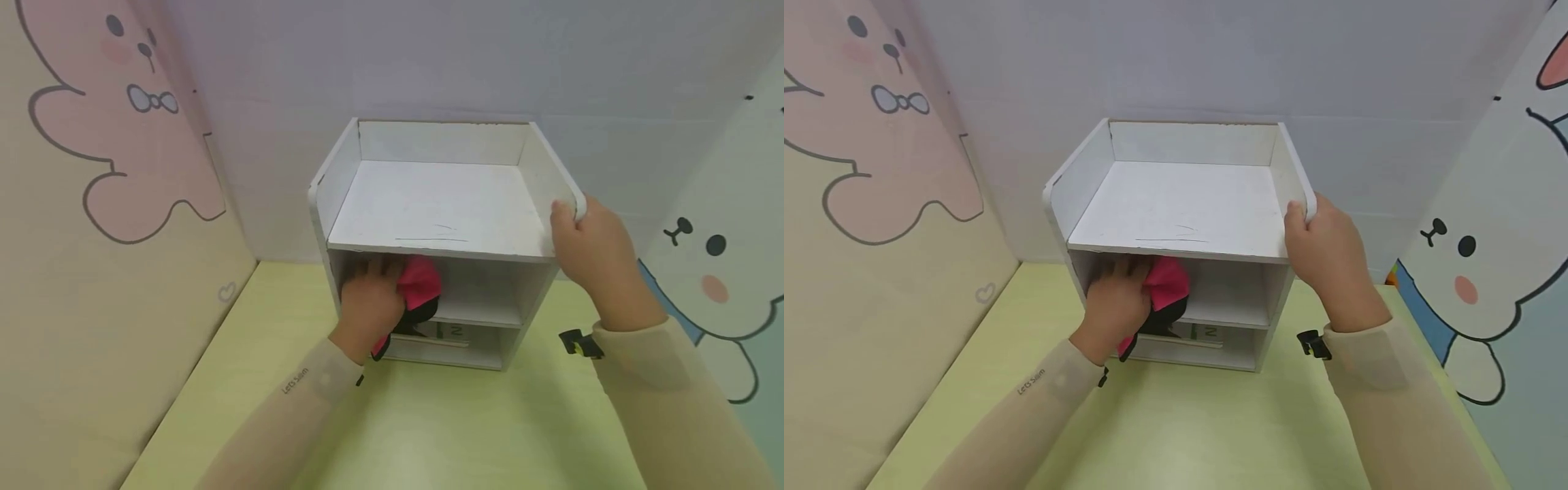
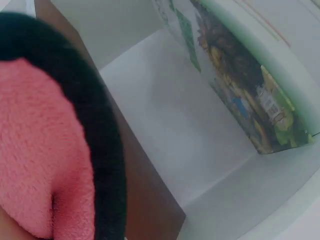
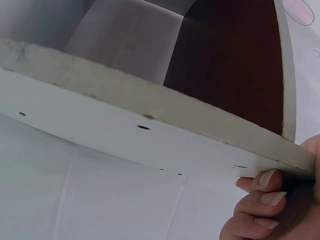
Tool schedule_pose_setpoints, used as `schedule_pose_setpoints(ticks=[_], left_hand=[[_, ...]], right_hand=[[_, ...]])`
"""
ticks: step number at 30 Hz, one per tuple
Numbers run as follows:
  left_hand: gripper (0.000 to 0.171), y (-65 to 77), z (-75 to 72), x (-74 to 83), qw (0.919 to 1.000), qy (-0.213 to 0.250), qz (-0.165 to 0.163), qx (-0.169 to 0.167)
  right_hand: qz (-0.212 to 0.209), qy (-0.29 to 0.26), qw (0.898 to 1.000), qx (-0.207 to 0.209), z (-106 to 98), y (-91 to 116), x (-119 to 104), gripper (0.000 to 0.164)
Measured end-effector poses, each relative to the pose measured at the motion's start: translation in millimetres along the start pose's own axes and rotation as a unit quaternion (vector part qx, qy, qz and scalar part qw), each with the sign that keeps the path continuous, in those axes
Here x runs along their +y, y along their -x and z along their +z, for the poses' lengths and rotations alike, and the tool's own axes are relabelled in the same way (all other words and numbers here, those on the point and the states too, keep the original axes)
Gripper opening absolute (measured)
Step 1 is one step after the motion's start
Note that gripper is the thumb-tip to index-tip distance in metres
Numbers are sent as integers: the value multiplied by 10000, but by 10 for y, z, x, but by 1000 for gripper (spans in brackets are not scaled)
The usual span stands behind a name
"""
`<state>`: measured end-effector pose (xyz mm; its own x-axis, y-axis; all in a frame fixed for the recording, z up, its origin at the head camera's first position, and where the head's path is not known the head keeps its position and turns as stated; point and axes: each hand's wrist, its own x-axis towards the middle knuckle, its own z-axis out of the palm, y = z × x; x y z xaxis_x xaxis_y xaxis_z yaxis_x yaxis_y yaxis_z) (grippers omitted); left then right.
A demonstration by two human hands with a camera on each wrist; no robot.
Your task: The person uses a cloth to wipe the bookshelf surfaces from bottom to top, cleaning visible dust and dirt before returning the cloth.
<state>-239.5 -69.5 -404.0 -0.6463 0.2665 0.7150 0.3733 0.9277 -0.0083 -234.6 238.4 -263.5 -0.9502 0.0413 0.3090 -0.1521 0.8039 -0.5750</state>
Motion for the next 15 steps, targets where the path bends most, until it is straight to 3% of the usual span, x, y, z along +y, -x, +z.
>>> schedule_pose_setpoints(ticks=[2, 6, 9, 13, 15], left_hand=[[26, 21, 16, 4, 9999, 152, 4, -2], [45, 57, 71, 35, 9982, 257, -364, -400], [35, 66, 132, 44, 9979, 147, -448, -447], [16, 21, 170, 30, 9993, -37, -173, -331], [13, -37, 156, 21, 9987, -222, 50, -447]], right_hand=[[-10, 11, 10000, -5, -10, 5, -3, 69], [-23, 13, 10000, 11, -26, 6, -16, 69], [14, 9, 10000, 2, -26, 3, -25, 70], [27, 20, 10000, -18, -18, 0, -29, 69], [24, 17, 10000, -30, -13, 2, -31, 69]])
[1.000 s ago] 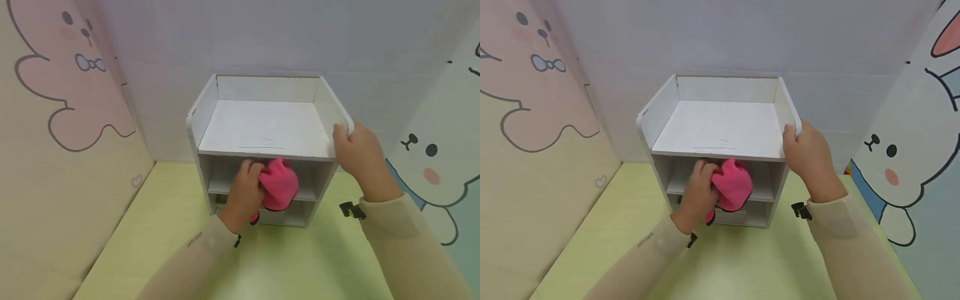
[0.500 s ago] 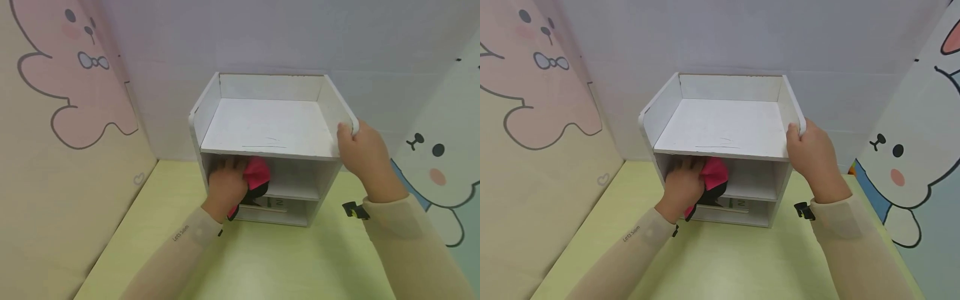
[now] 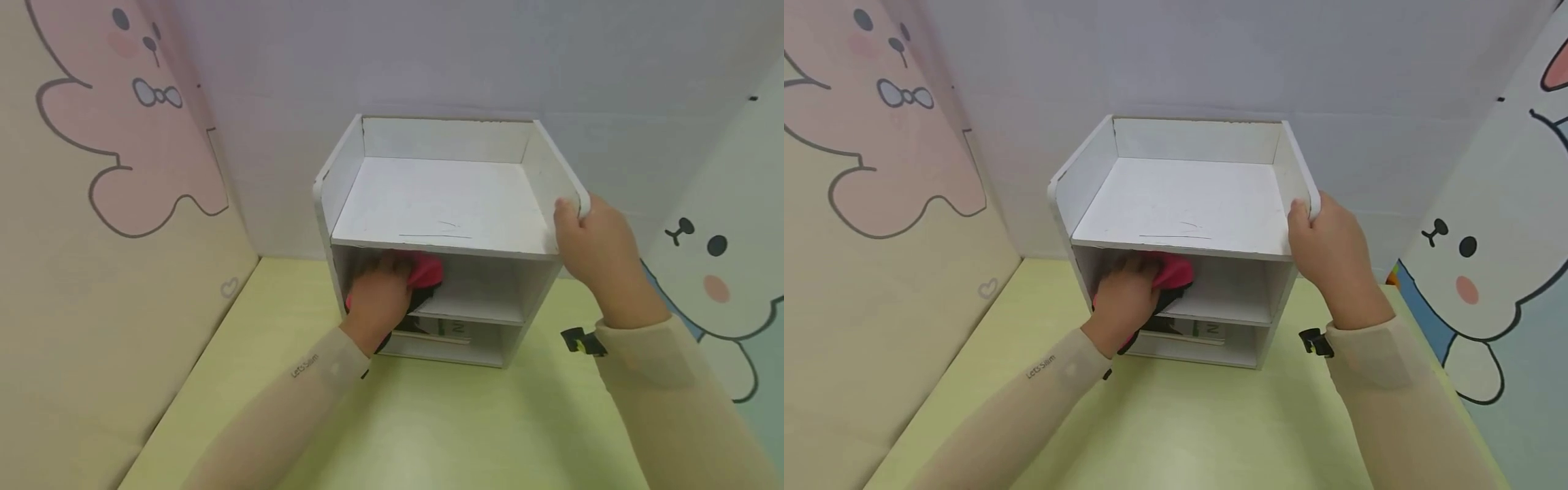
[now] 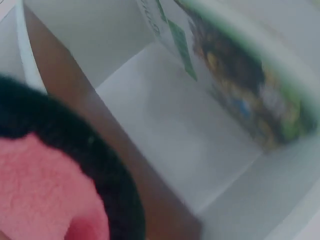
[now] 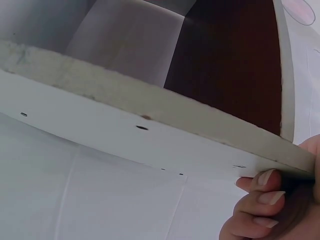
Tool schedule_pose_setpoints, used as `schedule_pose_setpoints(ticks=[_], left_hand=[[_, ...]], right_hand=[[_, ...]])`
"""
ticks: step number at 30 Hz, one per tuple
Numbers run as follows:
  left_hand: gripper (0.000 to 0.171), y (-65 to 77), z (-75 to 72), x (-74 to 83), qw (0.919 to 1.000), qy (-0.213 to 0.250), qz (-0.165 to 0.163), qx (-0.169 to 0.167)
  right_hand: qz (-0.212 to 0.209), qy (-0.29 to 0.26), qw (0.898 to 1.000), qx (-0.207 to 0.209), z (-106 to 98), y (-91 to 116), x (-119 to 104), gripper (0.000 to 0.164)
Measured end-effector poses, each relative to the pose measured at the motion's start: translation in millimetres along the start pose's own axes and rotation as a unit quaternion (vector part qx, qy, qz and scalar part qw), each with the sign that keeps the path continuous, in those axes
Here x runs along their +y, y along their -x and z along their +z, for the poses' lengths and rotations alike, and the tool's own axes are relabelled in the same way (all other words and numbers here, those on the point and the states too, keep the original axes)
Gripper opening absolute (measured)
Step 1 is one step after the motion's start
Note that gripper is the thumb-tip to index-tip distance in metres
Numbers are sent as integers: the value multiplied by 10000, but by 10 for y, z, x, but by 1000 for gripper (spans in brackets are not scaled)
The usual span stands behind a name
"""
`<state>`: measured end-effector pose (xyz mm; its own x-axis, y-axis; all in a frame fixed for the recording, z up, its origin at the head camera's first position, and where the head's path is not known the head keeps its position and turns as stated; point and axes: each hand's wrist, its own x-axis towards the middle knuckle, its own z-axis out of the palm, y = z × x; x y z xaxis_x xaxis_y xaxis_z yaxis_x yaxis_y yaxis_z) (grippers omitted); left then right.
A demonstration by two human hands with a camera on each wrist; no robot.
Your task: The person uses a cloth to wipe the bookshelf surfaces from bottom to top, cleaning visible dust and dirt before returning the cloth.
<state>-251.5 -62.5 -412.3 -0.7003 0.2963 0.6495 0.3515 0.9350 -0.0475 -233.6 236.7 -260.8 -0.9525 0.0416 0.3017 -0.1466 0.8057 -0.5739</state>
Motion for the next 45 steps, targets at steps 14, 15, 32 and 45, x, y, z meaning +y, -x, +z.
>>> schedule_pose_setpoints(ticks=[14, 15, 32, 45], left_hand=[[54, -33, -803, -165, 9315, -2381, 2453, -1246], [53, -11, -868, -187, 9262, -2506, 2559, -1173], [30, 52, -914, -259, 9299, -3146, 1699, -866], [24, 258, -717, -203, 9281, -2815, 1419, -1982]], right_hand=[[75, -34, 9999, -70, -5, 20, -25, 73], [103, -49, 9999, -78, -10, 21, -28, 73], [247, -19, 9997, -69, -30, 27, -34, 76], [257, -25, 9996, -146, 12, 24, -62, 77]])
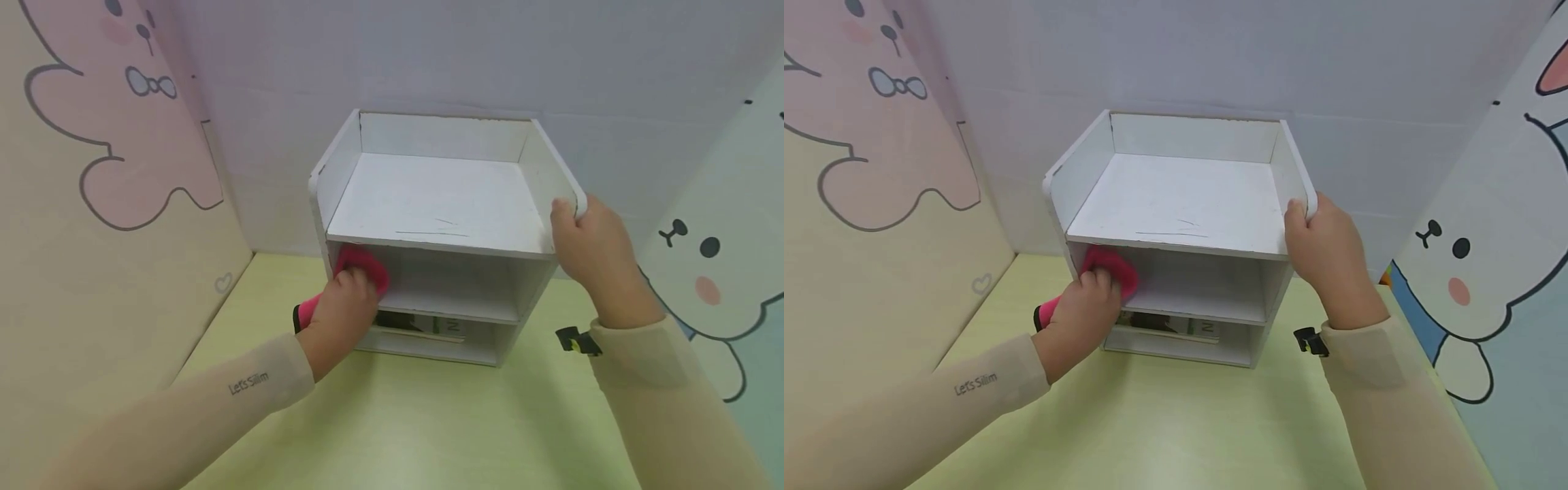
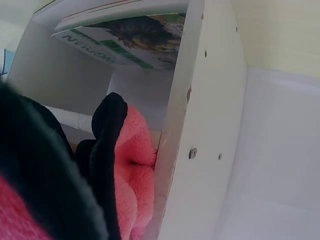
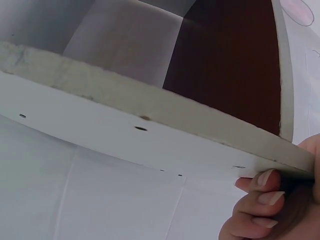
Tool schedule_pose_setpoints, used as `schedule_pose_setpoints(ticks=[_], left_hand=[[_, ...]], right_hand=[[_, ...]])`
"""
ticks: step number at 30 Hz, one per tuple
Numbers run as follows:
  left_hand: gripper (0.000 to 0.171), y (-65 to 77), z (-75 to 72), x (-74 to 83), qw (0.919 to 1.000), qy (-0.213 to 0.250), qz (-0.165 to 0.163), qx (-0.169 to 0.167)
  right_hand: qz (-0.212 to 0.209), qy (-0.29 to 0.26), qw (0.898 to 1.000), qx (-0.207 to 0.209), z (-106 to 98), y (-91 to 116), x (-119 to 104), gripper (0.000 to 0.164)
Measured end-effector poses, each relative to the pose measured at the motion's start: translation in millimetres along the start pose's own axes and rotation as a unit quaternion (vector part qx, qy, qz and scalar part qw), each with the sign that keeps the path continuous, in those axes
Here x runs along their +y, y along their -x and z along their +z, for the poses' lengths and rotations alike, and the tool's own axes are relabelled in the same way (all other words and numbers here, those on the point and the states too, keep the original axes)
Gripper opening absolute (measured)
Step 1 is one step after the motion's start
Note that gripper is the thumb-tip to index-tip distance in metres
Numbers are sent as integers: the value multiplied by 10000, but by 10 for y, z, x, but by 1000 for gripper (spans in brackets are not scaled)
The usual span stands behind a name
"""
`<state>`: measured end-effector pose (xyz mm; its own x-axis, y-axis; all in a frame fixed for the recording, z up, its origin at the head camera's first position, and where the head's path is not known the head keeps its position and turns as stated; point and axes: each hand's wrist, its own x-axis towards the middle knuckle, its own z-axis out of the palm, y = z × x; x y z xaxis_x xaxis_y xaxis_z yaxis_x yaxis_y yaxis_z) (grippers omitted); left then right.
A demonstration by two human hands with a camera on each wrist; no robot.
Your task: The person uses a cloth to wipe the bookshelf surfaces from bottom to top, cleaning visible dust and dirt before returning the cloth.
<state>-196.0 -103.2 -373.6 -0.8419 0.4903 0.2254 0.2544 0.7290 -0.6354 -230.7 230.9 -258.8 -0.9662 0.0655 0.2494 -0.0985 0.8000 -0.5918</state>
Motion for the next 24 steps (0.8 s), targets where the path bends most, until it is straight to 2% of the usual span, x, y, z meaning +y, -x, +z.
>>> schedule_pose_setpoints(ticks=[3, 5, 8, 10, 11, 12, 13, 14, 15, 17, 19, 22, 24], left_hand=[[23, 25, -2, -27, 9992, 348, -218, 6], [27, 39, -11, -41, 9962, 713, -501, 51], [34, 41, -23, -46, 9840, 1392, -1032, 417], [34, 40, -37, -38, 9651, 2011, -1464, 818], [32, 39, -37, -26, 9503, 2438, -1663, 994], [29, 37, -29, -12, 9299, 2945, -1873, 1159], [26, 38, -27, 0, 9049, 3493, -2084, 1255], [24, 41, -25, 9, 8736, 4063, -2311, 1356], [23, 47, -23, 16, 8368, 4646, -2506, 1454], [24, 55, -14, 35, 7555, 5674, -2884, 1553], [27, 52, -38, 51, 6752, 6449, -3188, 1630], [31, 21, -93, 100, 5491, 7399, -3596, 1475], [35, -20, -149, 131, 4616, 7910, -3794, 1314]], right_hand=[[-44, -36, 10000, -24, 18, -9, -18, 77], [-63, -35, 10000, -52, 25, -14, -21, 77], [-59, 61, 9999, -62, 4, -16, -12, 76], [-51, 103, 9999, -52, -15, -16, -5, 76], [-52, 126, 9999, -24, -26, -13, 1, 76], [-65, 127, 9999, -3, -33, -12, 2, 75], [-79, 101, 9999, 15, -33, -13, -3, 75], [-91, 70, 9999, 18, -30, -15, -7, 75], [-107, 50, 9999, 23, -26, -17, -10, 75], [-126, 17, 9999, 44, -18, -18, -16, 74], [-132, -17, 9999, 66, -12, -16, -19, 73], [-107, -39, 9999, 79, -11, -6, -18, 72], [-40, -29, 10000, 32, -15, 1, -14, 74]])
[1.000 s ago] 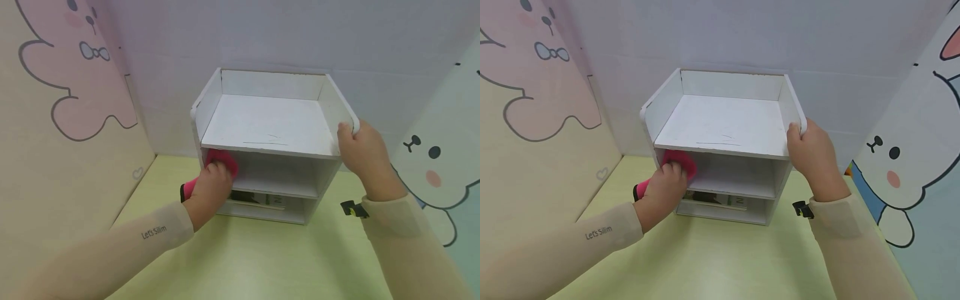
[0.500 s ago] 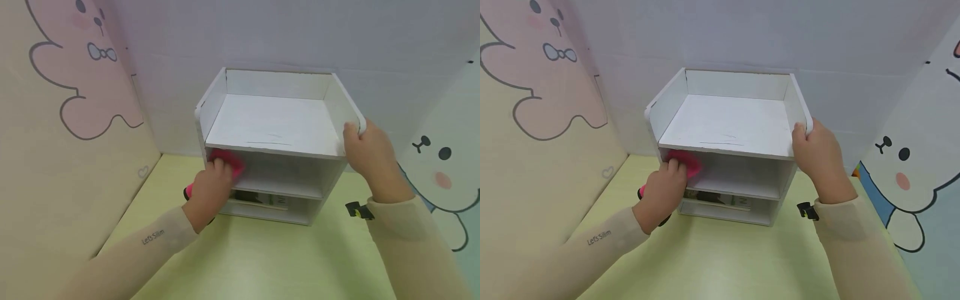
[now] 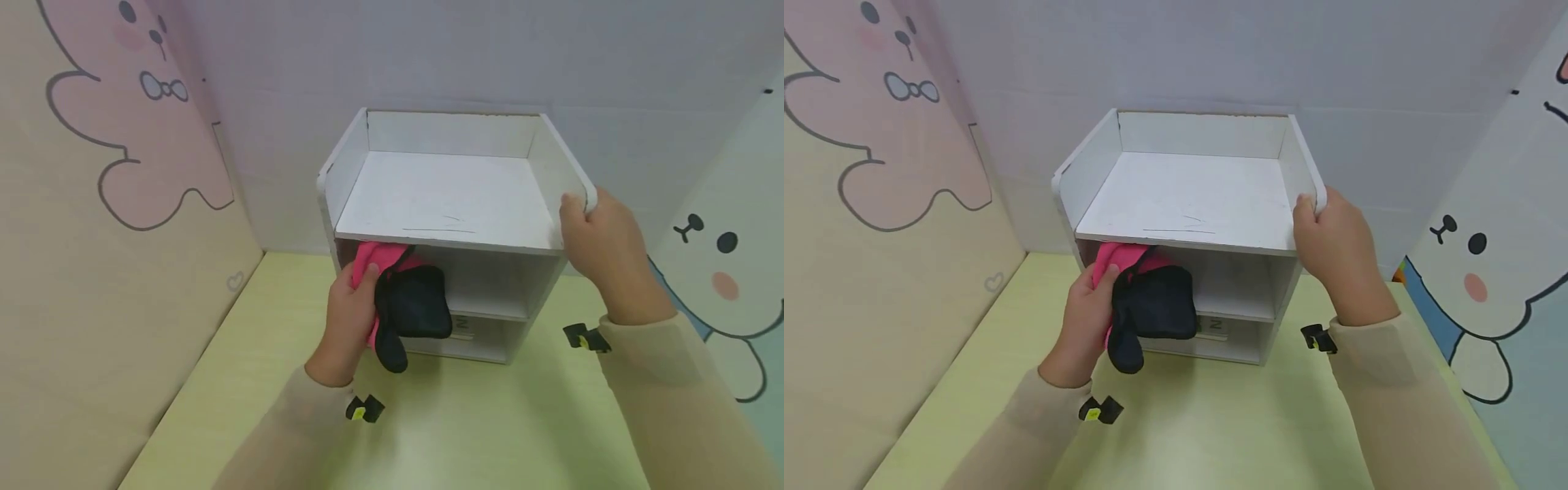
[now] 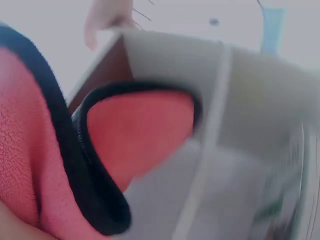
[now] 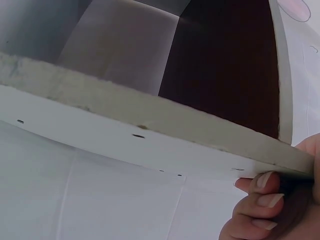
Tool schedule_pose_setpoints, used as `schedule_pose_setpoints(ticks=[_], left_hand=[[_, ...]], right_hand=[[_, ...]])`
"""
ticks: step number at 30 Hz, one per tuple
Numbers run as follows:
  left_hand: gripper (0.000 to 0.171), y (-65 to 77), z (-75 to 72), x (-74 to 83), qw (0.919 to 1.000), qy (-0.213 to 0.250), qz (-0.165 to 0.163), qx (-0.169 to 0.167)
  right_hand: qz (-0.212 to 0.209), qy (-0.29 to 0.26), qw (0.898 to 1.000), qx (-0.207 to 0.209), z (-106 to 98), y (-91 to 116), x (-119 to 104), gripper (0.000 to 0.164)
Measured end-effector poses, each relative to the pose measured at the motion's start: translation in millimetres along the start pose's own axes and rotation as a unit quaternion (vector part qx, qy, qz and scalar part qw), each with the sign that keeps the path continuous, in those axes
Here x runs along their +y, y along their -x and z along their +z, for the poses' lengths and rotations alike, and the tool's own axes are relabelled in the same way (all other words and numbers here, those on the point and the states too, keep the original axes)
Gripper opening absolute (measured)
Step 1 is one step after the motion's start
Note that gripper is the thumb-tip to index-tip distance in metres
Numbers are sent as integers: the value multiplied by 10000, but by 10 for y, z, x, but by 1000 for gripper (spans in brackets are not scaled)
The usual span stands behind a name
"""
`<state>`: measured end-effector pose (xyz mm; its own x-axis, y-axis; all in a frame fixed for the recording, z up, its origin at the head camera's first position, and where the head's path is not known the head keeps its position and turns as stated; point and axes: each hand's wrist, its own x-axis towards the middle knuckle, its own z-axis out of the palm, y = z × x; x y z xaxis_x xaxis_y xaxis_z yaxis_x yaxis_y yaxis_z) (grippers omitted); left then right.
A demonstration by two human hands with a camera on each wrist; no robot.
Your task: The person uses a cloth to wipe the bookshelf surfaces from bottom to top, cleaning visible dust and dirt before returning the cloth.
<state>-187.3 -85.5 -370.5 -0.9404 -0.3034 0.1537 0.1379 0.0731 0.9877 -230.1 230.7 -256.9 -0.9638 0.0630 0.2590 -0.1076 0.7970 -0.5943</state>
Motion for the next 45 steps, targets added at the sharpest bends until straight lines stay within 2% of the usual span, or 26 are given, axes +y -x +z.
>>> schedule_pose_setpoints(ticks=[3, 6, 7, 9, 13, 14, 18, 22, 24, 27, 29, 31, 34, 37, 38, 41, 43, 44, 45], left_hand=[[43, 3, 95, 81, 9914, 999, -830, 145], [49, -1, 146, 186, 9822, 1368, -1222, 394], [51, -5, 154, 216, 9818, 1292, -1307, 481], [52, -12, 173, 259, 9743, 1736, -1314, 582], [47, -12, 200, 282, 9531, 2771, -1053, 616], [45, -7, 204, 280, 9424, 3154, -953, 577], [33, 0, 205, 258, 9318, 3453, -827, 760], [28, -24, 248, 267, 9077, 3980, -864, 1009], [27, -46, 281, 273, 9004, 4097, -916, 1142], [28, -74, 322, 273, 9002, 4080, -936, 1201], [30, -83, 342, 267, 9082, 3878, -990, 1226], [31, -78, 360, 262, 9222, 3528, -1031, 1199], [31, -65, 413, 248, 9349, 3178, -1106, 1125], [27, -41, 507, 253, 9301, 3401, -1050, 909], [27, -36, 548, 258, 9231, 3595, -1067, 851], [29, -16, 671, 277, 9088, 3945, -1163, 707], [34, -9, 753, 283, 9074, 3967, -1236, 637], [33, -8, 796, 284, 9107, 3885, -1258, 625], [33, -3, 837, 279, 9103, 3909, -1249, 541]], right_hand=[[112, 34, 9999, -76, -14, -3, 11, 77], [151, 74, 9998, -56, -14, -8, 5, 78], [144, 80, 9999, -26, -11, -8, 1, 77], [120, 60, 9999, 20, -3, -7, -8, 77], [48, 13, 10000, 71, 16, 6, -16, 75], [34, -3, 10000, 71, 20, 8, -16, 75], [-17, 3, 9999, 99, 31, 11, -13, 74], [-35, -3, 9999, 98, 40, 4, -3, 74], [-40, -13, 9999, 94, 43, 1, 2, 74], [-36, -33, 10000, 81, 45, 0, 6, 74], [-25, -51, 10000, 65, 45, 2, 6, 74], [-11, -65, 10000, 58, 42, 5, 6, 75], [11, -79, 9999, 61, 34, 8, 9, 75], [5, -96, 9999, 64, 32, 7, 13, 75], [-12, -100, 9999, 75, 32, 8, 13, 74], [-57, -108, 9999, 100, 37, 14, 8, 73], [-70, -101, 9998, 122, 41, 17, 5, 72], [-79, -93, 9998, 130, 41, 17, 5, 72], [-77, -91, 9998, 136, 40, 16, 5, 72]])
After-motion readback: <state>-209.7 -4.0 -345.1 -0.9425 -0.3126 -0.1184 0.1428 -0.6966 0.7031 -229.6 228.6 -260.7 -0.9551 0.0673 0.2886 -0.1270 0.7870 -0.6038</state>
